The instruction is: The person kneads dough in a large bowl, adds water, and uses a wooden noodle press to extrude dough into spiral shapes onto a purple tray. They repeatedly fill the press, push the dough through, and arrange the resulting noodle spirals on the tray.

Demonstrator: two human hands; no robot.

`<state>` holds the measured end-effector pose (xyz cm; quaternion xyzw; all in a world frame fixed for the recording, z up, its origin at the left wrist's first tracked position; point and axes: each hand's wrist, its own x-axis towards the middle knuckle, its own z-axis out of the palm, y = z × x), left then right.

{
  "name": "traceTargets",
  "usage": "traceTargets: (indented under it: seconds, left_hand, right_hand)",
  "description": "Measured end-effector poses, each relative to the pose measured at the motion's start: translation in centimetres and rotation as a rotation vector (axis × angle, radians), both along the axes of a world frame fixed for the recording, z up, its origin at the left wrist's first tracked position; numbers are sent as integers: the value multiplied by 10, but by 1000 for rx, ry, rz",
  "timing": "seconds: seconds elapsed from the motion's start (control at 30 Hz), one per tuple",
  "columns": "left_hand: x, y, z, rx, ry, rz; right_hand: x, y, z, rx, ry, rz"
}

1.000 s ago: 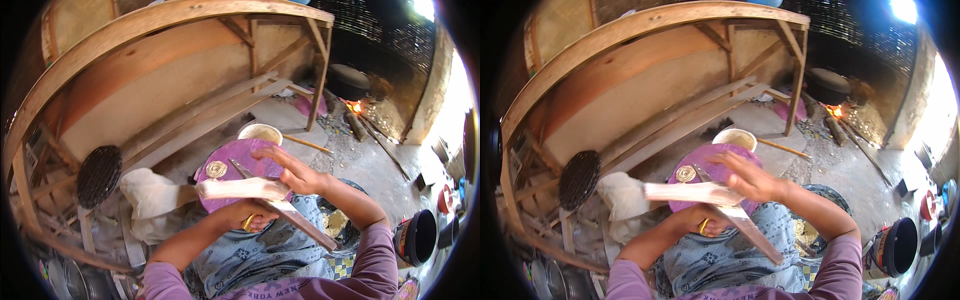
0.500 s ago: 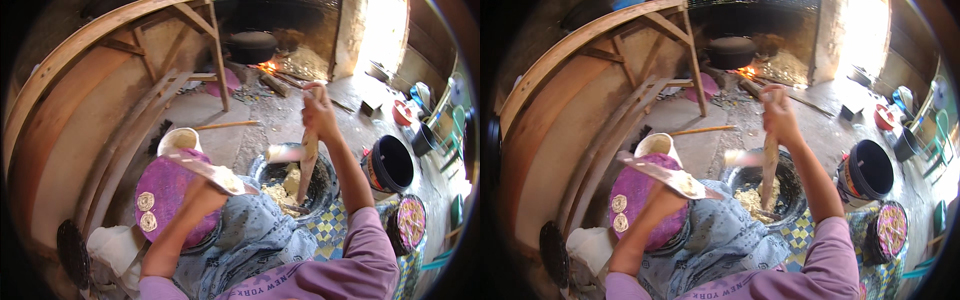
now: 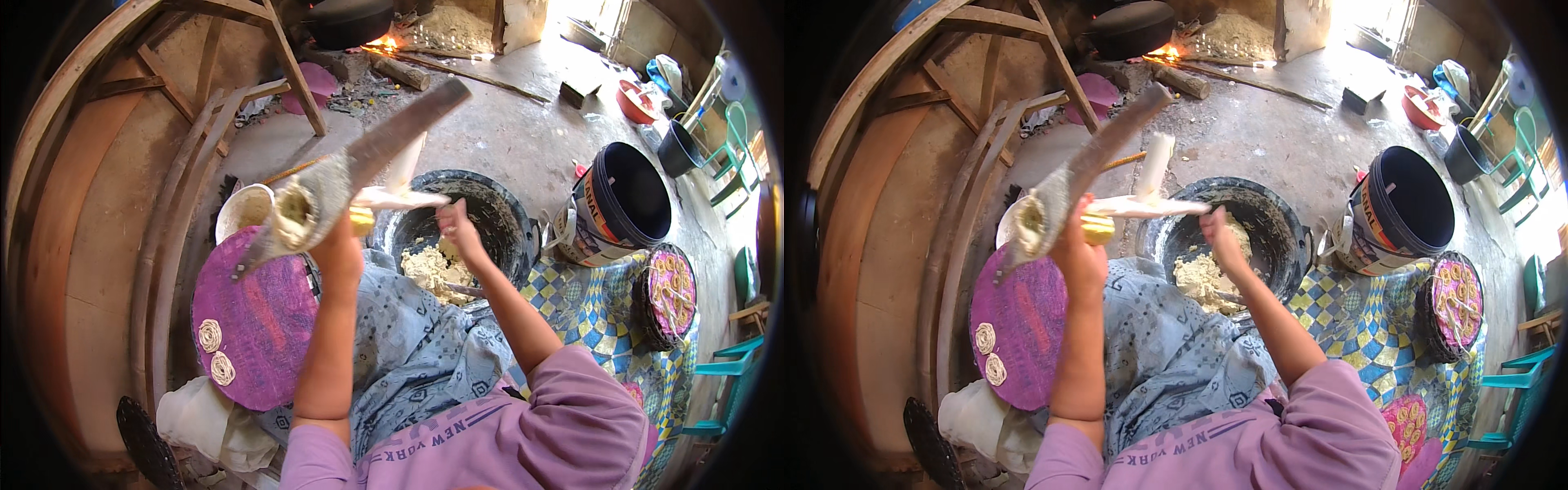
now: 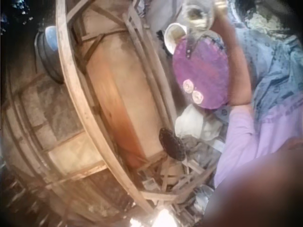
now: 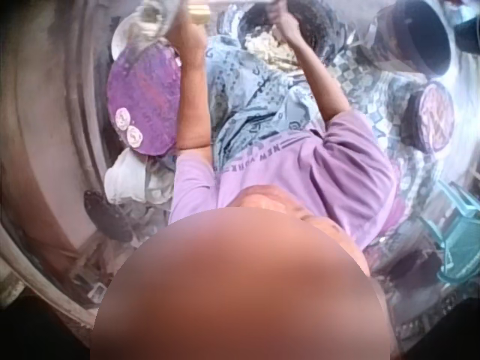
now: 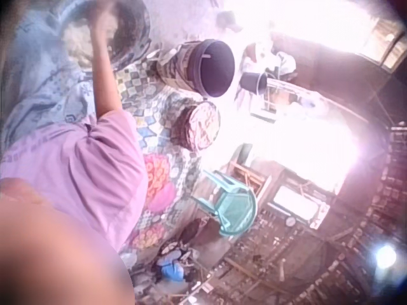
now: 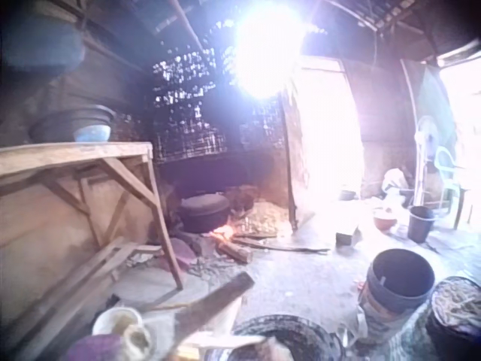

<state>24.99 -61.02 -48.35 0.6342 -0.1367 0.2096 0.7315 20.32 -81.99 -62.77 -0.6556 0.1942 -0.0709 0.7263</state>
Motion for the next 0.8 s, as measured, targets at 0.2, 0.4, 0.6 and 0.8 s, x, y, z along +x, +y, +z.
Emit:
traceTargets:
  seconds: [0.2, 0.4, 0.6, 0.8]
  left_hand:
    - [15, 15, 19, 237, -141, 79]
    - [41, 61, 49, 423, -404, 277]
    - [51, 80, 46, 487, -343, 194]
    - [45, 67, 52, 921, -615, 309]
  right_hand:
    - [-80, 18, -69, -1135, 648, 716]
    - [-83, -33, -38, -1449, 424, 580]
    - [-70, -3, -68, -1199, 435, 794]
    - [-97, -31, -55, -972, 424, 894]
